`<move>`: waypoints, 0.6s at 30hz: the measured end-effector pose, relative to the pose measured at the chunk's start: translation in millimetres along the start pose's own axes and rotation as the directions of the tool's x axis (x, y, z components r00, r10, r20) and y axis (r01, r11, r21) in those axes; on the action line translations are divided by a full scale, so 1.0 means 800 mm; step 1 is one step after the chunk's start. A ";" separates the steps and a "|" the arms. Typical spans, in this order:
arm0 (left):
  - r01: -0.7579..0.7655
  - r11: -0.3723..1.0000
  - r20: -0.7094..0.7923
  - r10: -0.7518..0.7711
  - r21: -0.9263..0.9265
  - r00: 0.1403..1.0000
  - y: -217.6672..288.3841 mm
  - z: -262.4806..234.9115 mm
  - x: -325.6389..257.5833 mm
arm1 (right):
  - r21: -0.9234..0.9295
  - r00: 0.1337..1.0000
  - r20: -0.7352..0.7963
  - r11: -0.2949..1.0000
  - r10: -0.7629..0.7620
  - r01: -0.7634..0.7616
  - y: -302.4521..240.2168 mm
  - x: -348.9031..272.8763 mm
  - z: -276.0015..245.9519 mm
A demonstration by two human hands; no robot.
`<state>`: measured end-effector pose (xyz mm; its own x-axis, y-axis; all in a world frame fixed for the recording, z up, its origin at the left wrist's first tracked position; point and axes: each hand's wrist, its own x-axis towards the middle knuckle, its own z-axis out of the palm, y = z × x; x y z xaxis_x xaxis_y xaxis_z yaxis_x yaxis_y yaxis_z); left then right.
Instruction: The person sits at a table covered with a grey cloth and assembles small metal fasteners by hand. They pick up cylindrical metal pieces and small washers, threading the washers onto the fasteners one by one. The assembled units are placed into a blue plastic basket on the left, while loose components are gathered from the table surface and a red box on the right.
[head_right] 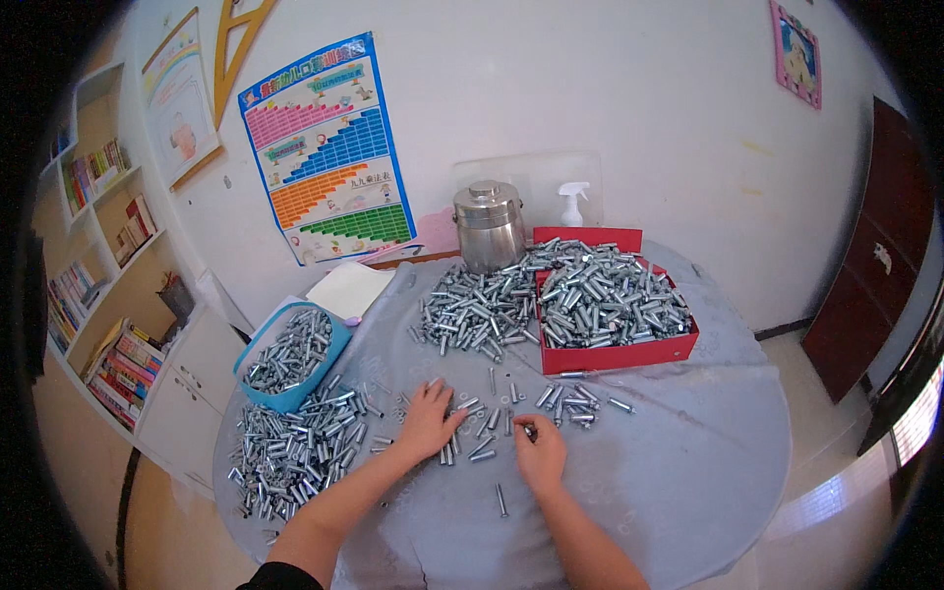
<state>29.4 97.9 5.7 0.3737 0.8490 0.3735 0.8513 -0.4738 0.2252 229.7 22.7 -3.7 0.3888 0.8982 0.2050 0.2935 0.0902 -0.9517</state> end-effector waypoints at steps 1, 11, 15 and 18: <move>-0.034 0.998 0.031 0.036 -0.053 0.999 0.007 -0.005 -0.008 | -0.014 1.000 0.001 1.000 -0.007 0.007 -0.002 0.000 0.001; 0.014 0.981 0.048 -0.005 -0.191 0.999 0.036 -0.048 -0.083 | -0.143 0.978 0.034 0.967 -0.206 0.209 -0.008 -0.008 0.002; 0.067 0.961 -0.020 -0.075 -0.269 0.997 0.029 -0.052 -0.106 | -0.217 0.930 0.085 0.904 -0.357 0.367 -0.011 -0.013 0.004; 0.067 0.935 -0.094 -0.106 -0.349 0.990 0.038 -0.054 -0.117 | -0.305 0.878 0.163 0.823 -0.451 0.479 -0.015 -0.015 0.004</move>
<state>4.5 -6.3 16.9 0.2453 0.8687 0.4302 0.6921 -0.4677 0.5498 218.6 12.4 4.2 0.0671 0.8177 0.5717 0.6939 0.3735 -0.6157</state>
